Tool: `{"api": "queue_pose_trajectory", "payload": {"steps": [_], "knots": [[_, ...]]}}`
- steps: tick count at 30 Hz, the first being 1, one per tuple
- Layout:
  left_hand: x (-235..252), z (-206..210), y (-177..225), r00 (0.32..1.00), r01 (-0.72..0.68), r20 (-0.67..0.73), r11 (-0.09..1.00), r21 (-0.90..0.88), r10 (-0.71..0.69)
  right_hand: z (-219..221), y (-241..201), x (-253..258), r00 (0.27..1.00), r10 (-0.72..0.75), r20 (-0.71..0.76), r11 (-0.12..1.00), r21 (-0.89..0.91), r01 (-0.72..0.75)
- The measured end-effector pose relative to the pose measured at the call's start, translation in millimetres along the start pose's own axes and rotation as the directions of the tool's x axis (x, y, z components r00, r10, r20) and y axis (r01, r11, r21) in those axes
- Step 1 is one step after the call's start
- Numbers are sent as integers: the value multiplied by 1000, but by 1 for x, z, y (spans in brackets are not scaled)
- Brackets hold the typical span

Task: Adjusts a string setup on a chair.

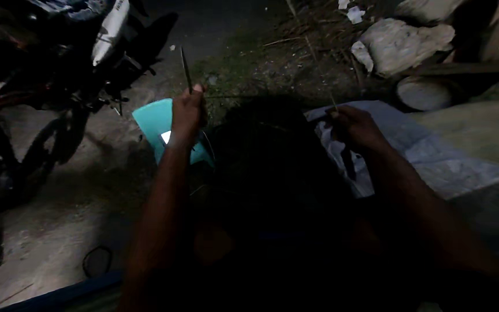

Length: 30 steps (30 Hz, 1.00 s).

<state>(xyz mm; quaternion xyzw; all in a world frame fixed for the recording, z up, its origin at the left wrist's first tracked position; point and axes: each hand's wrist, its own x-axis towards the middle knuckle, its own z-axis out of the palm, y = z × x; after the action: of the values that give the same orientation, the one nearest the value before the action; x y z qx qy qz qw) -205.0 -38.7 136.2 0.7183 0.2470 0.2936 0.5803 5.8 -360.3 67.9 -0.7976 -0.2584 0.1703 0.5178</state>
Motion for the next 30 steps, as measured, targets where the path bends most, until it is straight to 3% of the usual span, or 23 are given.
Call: {"api": "queue_pose_trajectory", "payload": {"steps": [2,6,10,14,16,19,20,22,25,28,30], "knots": [[2,14,-1,998,44,51,989,-138,-38,14,-26,25,995,-57,-86,997,42,61],[22,19,-10,998,46,42,970,-238,-37,33,-74,73,931,-247,-269,962,49,269],[53,15,-43,993,91,-53,971,-219,-105,47,-122,108,822,-414,-391,901,-47,431],[84,2,-88,979,169,-85,974,-150,-183,62,-128,142,691,-570,-445,796,-91,598],[101,-3,-103,972,208,-83,967,-144,-221,80,-113,150,751,-500,-430,855,-111,506],[117,0,-126,955,289,-20,946,-148,-295,105,-40,177,948,-135,-288,990,-84,115],[120,5,-131,946,324,12,934,-148,-325,110,-11,183,967,3,-256,998,-56,-18],[125,18,-138,946,322,63,944,-65,-318,115,19,192,931,201,-304,979,41,-198],[129,34,-142,917,300,227,942,151,-328,115,11,200,912,210,-352,973,171,-158],[127,53,-152,885,291,317,936,197,-341,113,-9,212,956,149,-255,916,400,-36],[122,60,-157,856,338,332,915,221,-397,118,-17,211,972,149,-182,862,505,-38]]}}
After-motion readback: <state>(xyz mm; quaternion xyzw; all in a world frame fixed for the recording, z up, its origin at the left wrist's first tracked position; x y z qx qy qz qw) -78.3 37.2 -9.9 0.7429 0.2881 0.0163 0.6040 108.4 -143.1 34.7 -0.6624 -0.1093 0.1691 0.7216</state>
